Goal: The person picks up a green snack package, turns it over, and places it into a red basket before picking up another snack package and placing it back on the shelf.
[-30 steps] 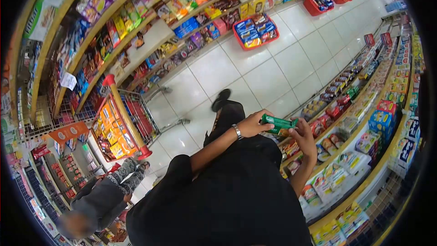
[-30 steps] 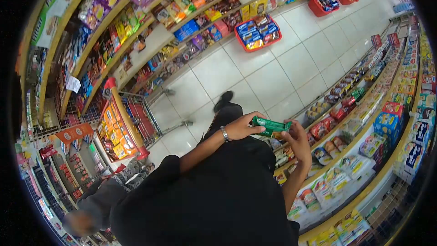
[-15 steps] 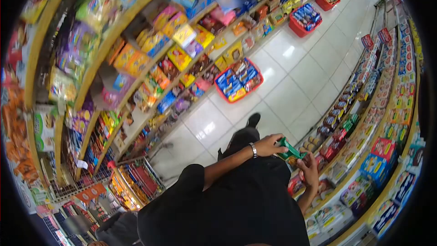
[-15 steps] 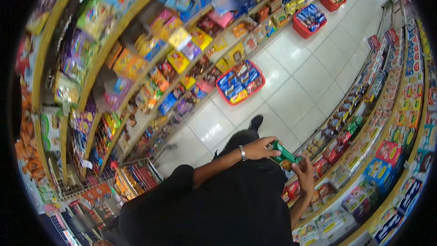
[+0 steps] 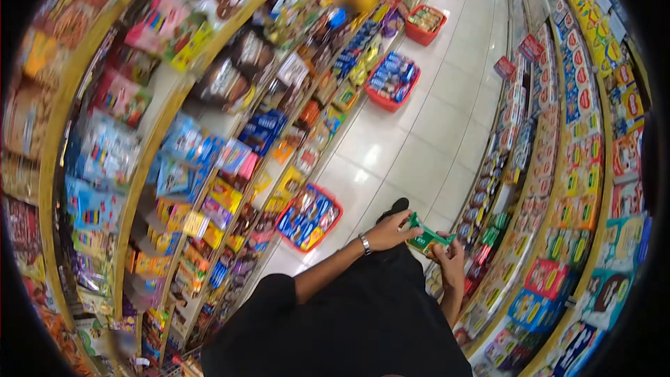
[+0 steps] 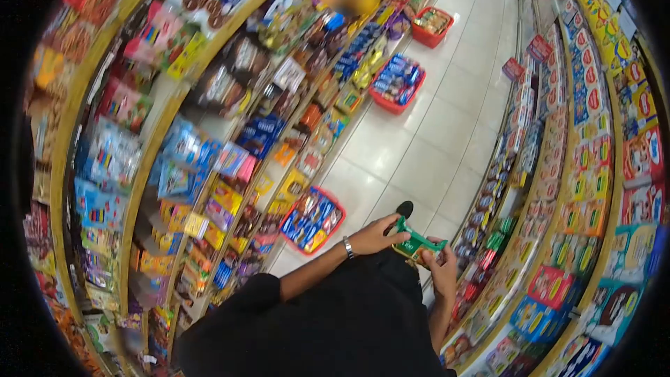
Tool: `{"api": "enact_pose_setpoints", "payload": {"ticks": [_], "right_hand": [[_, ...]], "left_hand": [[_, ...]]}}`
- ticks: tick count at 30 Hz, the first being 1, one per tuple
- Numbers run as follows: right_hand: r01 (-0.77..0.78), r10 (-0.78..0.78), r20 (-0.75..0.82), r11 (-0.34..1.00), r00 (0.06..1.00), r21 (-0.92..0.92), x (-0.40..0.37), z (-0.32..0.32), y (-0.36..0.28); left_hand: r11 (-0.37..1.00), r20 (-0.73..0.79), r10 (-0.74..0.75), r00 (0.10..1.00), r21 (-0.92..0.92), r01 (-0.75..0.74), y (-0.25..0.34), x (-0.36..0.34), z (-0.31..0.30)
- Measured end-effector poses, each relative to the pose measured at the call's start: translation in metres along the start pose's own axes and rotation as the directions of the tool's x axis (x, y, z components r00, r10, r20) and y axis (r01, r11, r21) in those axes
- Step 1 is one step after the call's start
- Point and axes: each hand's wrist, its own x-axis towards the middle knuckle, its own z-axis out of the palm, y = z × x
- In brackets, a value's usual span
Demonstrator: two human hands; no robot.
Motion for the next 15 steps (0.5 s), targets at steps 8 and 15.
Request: {"api": "enact_pose_setpoints", "payload": {"ticks": [8, 15], "right_hand": [[0.178, -0.141, 0.231, 0.973, 0.963, -0.149, 0.229, -0.027, -0.145], [0.192, -0.197, 0.167, 0.980, 0.966, 0.047, 0.366, -0.014, -0.251]], "left_hand": [[0.993, -0.145, -0.015, 0.989, -0.122, -0.003, 0.077, 0.198, -0.064], [0.866, -0.130, -0.074, 0.989, -0.500, 0.000, 0.148, 0.341, -0.153]]}}
